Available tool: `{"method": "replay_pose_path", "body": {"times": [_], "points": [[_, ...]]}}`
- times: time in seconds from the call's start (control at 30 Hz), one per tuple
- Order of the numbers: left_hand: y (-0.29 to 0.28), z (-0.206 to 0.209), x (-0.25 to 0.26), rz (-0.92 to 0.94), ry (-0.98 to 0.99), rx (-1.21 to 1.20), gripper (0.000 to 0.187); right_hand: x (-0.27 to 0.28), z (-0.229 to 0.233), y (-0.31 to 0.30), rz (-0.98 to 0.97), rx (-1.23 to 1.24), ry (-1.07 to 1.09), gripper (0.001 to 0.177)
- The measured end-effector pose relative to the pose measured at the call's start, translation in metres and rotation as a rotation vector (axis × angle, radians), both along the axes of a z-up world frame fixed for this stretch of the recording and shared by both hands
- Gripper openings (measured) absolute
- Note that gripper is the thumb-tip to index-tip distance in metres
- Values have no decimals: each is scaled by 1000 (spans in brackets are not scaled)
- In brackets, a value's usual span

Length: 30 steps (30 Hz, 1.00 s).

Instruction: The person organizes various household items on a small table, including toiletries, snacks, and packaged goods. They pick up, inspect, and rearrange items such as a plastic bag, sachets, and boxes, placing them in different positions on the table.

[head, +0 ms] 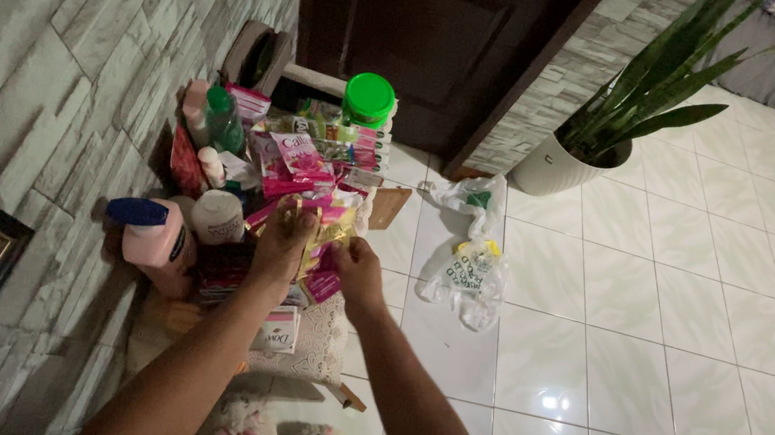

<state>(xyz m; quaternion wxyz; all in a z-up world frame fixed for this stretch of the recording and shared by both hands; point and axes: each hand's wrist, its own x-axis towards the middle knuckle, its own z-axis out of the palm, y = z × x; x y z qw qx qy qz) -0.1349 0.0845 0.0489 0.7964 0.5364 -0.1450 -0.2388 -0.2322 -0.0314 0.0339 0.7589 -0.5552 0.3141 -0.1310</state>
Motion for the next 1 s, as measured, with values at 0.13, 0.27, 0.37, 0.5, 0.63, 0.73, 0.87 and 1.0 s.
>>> {"method": "replay_pose_path", "body": {"times": [0.13,0.27,0.37,0.5,0.63,0.73,0.87,1.0], "points": [[-1,-15,5,-88,201,-78,60,7,-27,-15,43,-30,-42,25],[4,-7,14,-87,187,52,50,9,-38,-21,84,-42,-125,31],[12,3,17,-11,336,128,42,11,-58,-41,28,-35,-114,42],[15,-1,28,149,380,115,33,11,-103,-57,122,-523,380,41],[17,-12,32,157,355,9,33,-2,-117,-28,135,-769,545,45],[19,-21,36,159,368,3,30,-8,-111,-37,302,-676,541,28],[26,-29,42,162,370,8,31,-22,-77,-59,170,-257,334,30],[30,-26,38,123,373,120,32,-41,-22,-62,140,132,-159,31]]}}
